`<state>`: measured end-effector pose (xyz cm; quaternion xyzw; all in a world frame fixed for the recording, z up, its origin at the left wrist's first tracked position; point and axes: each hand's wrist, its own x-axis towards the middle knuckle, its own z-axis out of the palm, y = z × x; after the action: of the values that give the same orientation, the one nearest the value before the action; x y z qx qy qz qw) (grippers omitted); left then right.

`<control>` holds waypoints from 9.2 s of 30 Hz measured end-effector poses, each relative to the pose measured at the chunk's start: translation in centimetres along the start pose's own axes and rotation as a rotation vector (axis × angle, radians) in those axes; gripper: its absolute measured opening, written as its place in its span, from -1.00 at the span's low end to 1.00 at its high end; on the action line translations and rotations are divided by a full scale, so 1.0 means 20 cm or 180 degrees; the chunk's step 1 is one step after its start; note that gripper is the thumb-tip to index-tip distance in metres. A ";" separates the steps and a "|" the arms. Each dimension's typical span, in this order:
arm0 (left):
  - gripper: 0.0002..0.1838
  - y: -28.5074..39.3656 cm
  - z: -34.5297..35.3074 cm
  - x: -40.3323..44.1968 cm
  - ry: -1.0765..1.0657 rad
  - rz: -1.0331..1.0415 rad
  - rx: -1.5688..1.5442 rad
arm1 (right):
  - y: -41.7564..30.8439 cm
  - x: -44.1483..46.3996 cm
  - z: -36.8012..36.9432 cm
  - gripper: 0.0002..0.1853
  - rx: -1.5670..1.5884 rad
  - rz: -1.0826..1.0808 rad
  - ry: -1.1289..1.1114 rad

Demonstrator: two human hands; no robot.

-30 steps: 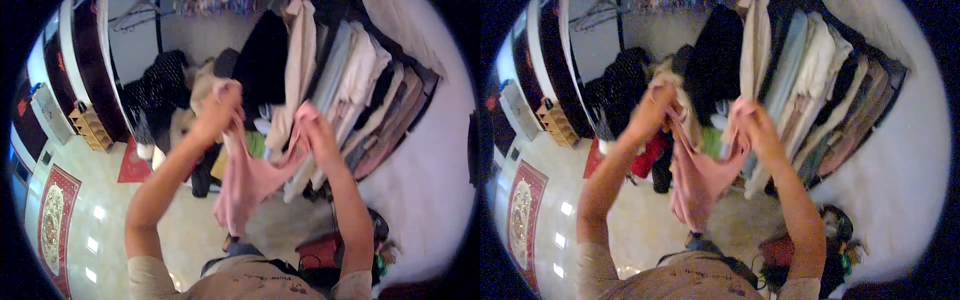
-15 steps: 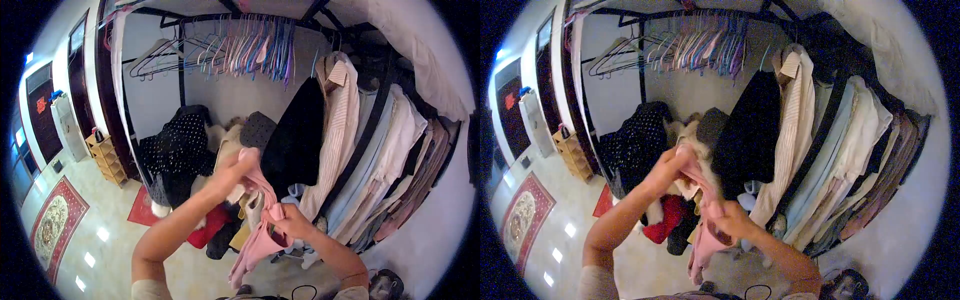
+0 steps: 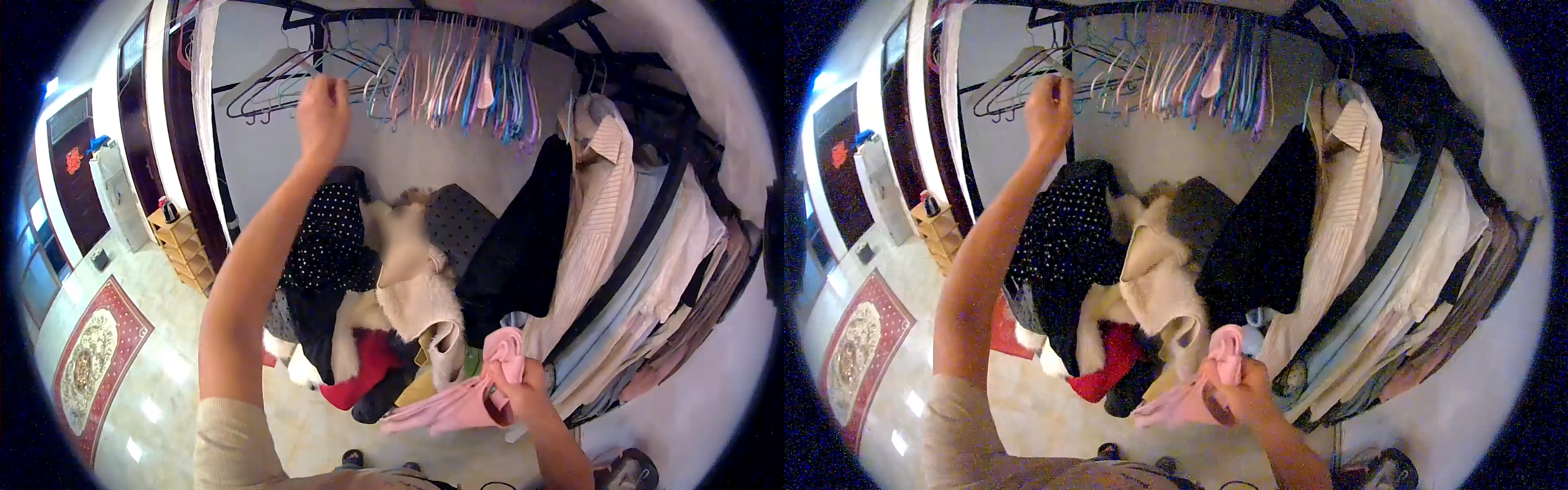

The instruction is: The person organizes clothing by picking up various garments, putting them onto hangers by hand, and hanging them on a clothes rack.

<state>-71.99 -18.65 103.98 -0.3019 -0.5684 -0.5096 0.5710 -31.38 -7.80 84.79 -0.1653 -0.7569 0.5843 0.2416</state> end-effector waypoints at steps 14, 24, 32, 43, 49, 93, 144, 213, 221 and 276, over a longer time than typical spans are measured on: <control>-0.68 -0.25 0.39 0.39 -0.1418 -0.0940 0.0229 | -0.04 0.10 0.26 -0.84 0.0103 0.0232 0.0126; -0.71 -0.17 -0.13 0.16 -0.1092 -0.0711 -0.0363 | -0.22 0.23 0.31 -0.78 -0.0043 0.0004 0.0175; -0.84 0.08 -0.84 -0.59 -0.0406 -0.1702 -0.1331 | -0.21 0.46 0.40 -0.84 0.0547 -0.0423 0.0067; -0.27 0.39 -0.95 -1.04 -0.2406 -0.2538 -0.2307 | -0.35 0.70 0.66 -0.76 0.1320 -0.0533 -0.1186; -0.57 0.28 -0.86 -1.22 -0.2566 -0.3525 -0.2662 | -0.26 0.87 0.65 -0.69 -0.0757 -0.1269 -0.1153; -0.64 0.76 -1.37 -1.76 -0.4226 -0.3743 -0.3141 | 0.64 -0.17 0.44 -0.63 0.2172 0.0317 0.1206; -0.42 1.01 -1.94 -2.55 -0.5538 -0.1255 -0.0606 | 0.21 -1.43 -0.06 -0.79 0.0227 0.1034 0.0989; -0.74 1.85 -1.78 -2.08 -0.3924 0.0018 -0.3627 | -0.01 -1.32 -0.04 -0.84 0.1311 0.0962 0.1399; -0.71 1.52 -1.76 -2.20 -0.3937 -0.1942 -0.3274 | -0.10 -1.37 0.00 -0.82 0.1089 0.1116 0.1080; -0.73 1.32 -1.09 -1.67 -0.3037 -0.1822 -0.2638 | -0.44 -1.12 -0.28 -0.80 0.1090 0.0478 0.0647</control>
<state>-34.54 -22.98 74.45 -0.5243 -0.5732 -0.6268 -0.0606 -9.45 -17.49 90.49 -0.2359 -0.6038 0.7012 0.2969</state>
